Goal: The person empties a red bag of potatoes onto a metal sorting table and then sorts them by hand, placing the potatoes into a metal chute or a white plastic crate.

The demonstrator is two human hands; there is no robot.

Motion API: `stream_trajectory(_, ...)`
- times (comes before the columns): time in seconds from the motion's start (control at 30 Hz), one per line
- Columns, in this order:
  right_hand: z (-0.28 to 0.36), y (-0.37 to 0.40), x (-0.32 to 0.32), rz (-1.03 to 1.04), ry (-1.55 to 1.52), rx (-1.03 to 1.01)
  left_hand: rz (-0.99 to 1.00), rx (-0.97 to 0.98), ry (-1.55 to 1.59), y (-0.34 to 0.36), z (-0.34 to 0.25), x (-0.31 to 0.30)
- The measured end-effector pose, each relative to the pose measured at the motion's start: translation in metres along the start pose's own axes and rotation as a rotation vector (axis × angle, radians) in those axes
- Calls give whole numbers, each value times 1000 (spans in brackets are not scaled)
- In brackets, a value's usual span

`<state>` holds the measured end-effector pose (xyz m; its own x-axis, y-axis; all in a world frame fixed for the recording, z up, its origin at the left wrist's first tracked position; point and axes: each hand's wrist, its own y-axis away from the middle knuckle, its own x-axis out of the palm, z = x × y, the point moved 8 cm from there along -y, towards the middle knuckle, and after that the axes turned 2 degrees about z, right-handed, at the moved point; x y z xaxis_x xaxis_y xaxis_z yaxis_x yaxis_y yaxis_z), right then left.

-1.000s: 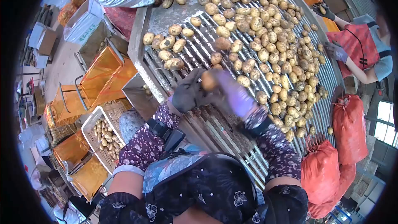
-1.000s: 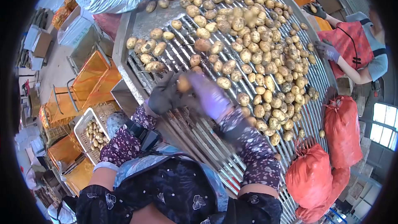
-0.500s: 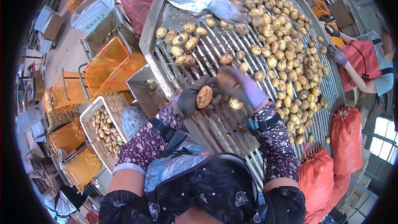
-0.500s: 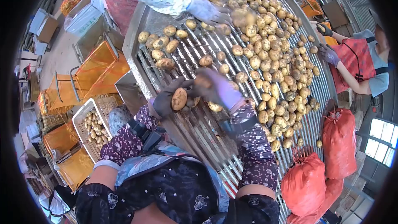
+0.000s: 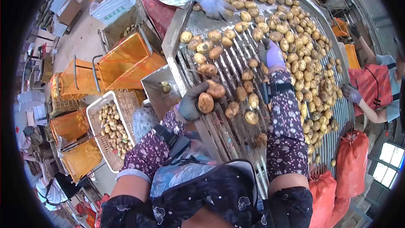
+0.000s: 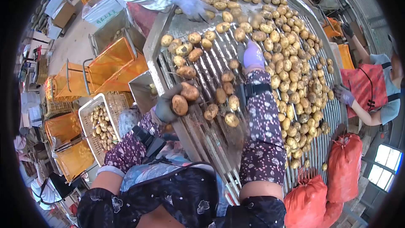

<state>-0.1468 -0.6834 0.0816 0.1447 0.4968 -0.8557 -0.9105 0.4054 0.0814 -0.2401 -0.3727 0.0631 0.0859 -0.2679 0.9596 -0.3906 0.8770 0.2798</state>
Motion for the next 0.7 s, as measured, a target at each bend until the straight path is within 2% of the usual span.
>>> stream_trajectory(0.07,-16,-46,13,-94,127,-65,0,-1,26,4,1,0)
stream_trajectory(0.17,0,-78,38,56,270,-30,-20,39,39,8,-1,5)
stream_trajectory(0.3,14,-75,47,-32,234,12,-107,117,-25,7,-7,-13)
stream_trajectory(0.33,16,-68,48,-33,206,-61,-39,115,21,6,-7,-7)
stream_trajectory(0.37,30,-52,48,78,84,-174,-94,121,67,9,-7,-2)
stream_trajectory(0.4,22,-37,60,216,-171,-103,-75,133,146,7,-9,2)
stream_trajectory(0.43,58,3,43,253,-428,-100,-51,144,222,5,-11,8)
stream_trajectory(0.47,66,25,46,201,-582,-228,-59,184,128,7,-16,11)
stream_trajectory(0.5,102,66,28,293,-713,-79,-35,204,131,8,-21,17)
stream_trajectory(0.57,164,124,24,319,-606,-289,2,239,143,12,-31,27)
stream_trajectory(0.6,188,144,31,360,-614,-579,79,287,117,16,-36,26)
stream_trajectory(0.63,201,158,31,217,-377,-743,75,367,30,23,-47,21)
stream_trajectory(0.7,207,167,32,286,-461,-679,70,527,-140,40,-66,21)
